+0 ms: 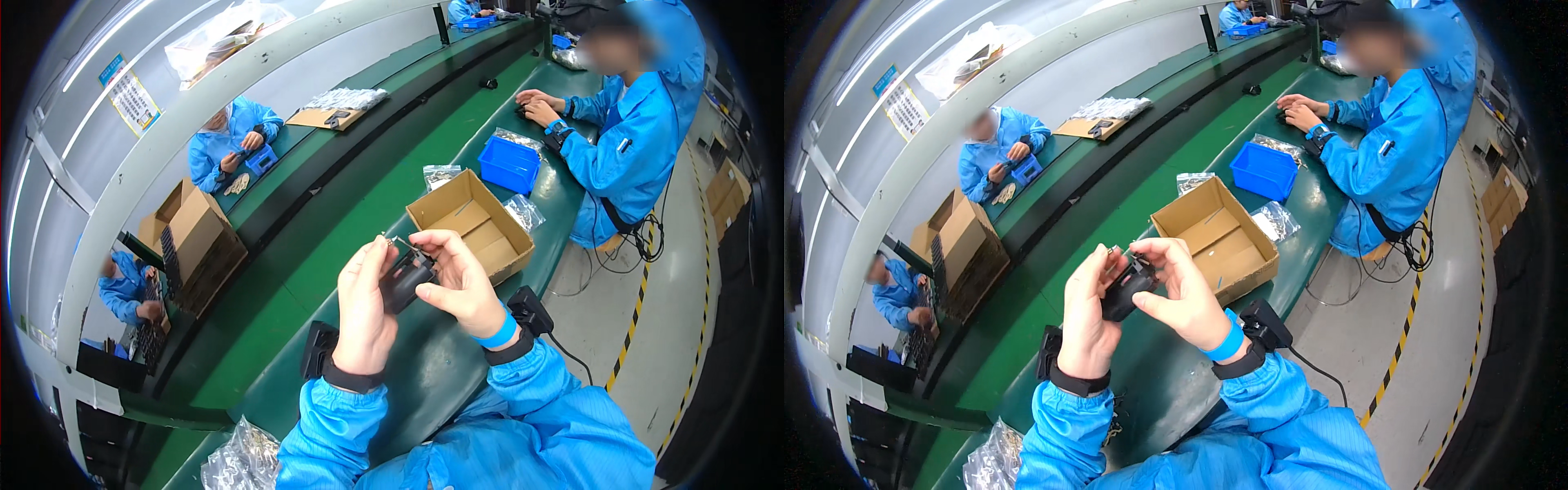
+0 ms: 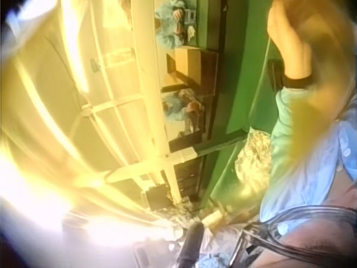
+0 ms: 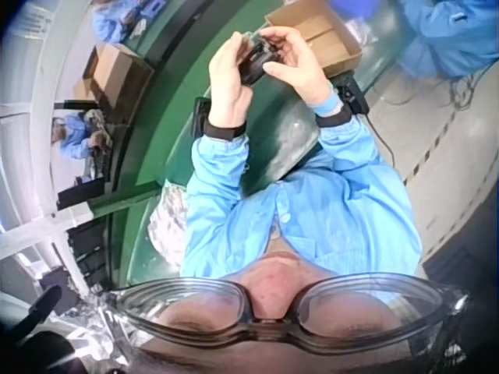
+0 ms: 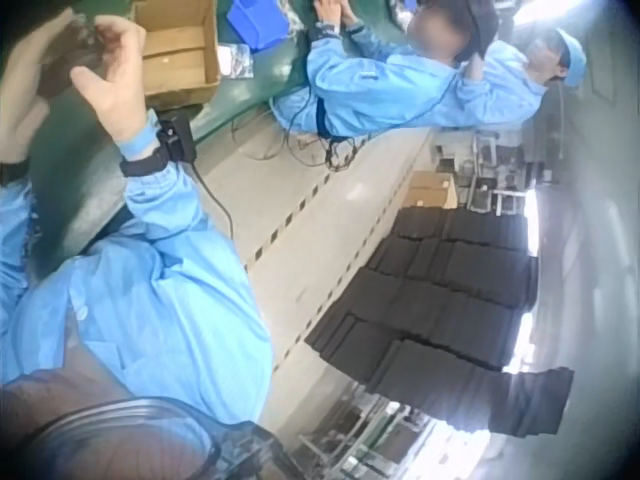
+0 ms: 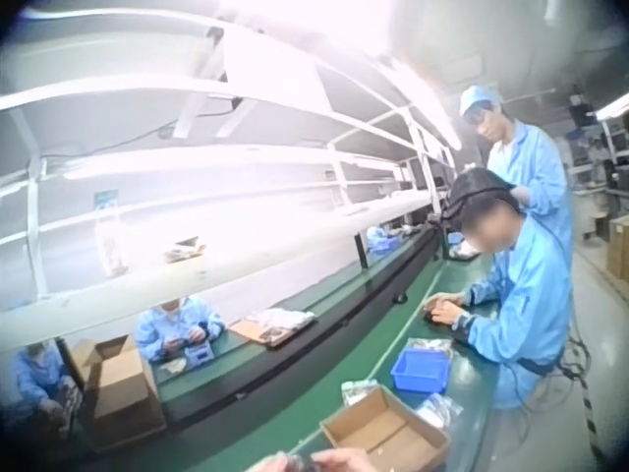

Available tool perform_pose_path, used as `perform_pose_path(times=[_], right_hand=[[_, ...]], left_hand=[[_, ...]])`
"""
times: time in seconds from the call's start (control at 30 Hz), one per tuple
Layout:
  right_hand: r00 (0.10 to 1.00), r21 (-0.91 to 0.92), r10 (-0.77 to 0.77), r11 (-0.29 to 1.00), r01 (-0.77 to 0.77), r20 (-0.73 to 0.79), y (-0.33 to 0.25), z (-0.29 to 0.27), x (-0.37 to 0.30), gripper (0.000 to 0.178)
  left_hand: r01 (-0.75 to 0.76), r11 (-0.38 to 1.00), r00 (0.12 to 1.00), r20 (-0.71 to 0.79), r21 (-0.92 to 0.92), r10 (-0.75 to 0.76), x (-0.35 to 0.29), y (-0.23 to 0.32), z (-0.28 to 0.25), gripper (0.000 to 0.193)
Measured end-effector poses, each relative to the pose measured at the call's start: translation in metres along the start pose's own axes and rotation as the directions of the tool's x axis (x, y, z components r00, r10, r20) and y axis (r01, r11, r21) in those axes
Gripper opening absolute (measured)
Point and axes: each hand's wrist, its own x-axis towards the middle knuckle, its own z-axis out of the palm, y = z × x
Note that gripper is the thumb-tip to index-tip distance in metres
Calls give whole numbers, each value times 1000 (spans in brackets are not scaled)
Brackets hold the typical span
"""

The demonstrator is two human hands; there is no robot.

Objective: Assembling small electronic and plastic components, including wiring and housing pieces, at an industrial workstation.

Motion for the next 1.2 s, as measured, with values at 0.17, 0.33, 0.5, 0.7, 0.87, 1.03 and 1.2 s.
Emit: perform_pose_path(times=[0.17, 0.33, 0.5, 0.7, 0.87, 1.03, 1.2], right_hand=[[996, 88, 53, 995, -47, -68, -1, -3, -1, 67], [995, 77, 43, 996, -36, -93, -5, -16, 0, 67], [993, 45, 55, 998, -50, -106, -7, -18, 4, 63], [967, 82, -18, 996, 40, -254, 5, -8, 4, 50], [863, 191, 4, 976, 107, -506, 15, 1, 5, 39], [883, 258, 109, 966, 14, -456, 16, -3, 5, 27], [898, 98, 20, 995, 26, -440, 21, 3, 6, 21]], left_hand=[[46, 998, 999, 1, -38, -46, 4, -4, -7, 21], [44, 999, 997, 59, 26, -45, 1, 3, -5, 19], [-38, 996, 980, 198, 81, 22, 4, 2, -7, 23], [30, 999, 978, 205, -21, -25, -4, -2, 1, 30], [-158, 985, 941, 312, 63, 131, -26, -22, 7, 28], [-423, 841, 888, 338, 337, 311, -21, -39, -8, 24], [-242, 969, 966, 101, 54, 236, -16, -39, 2, 12]])
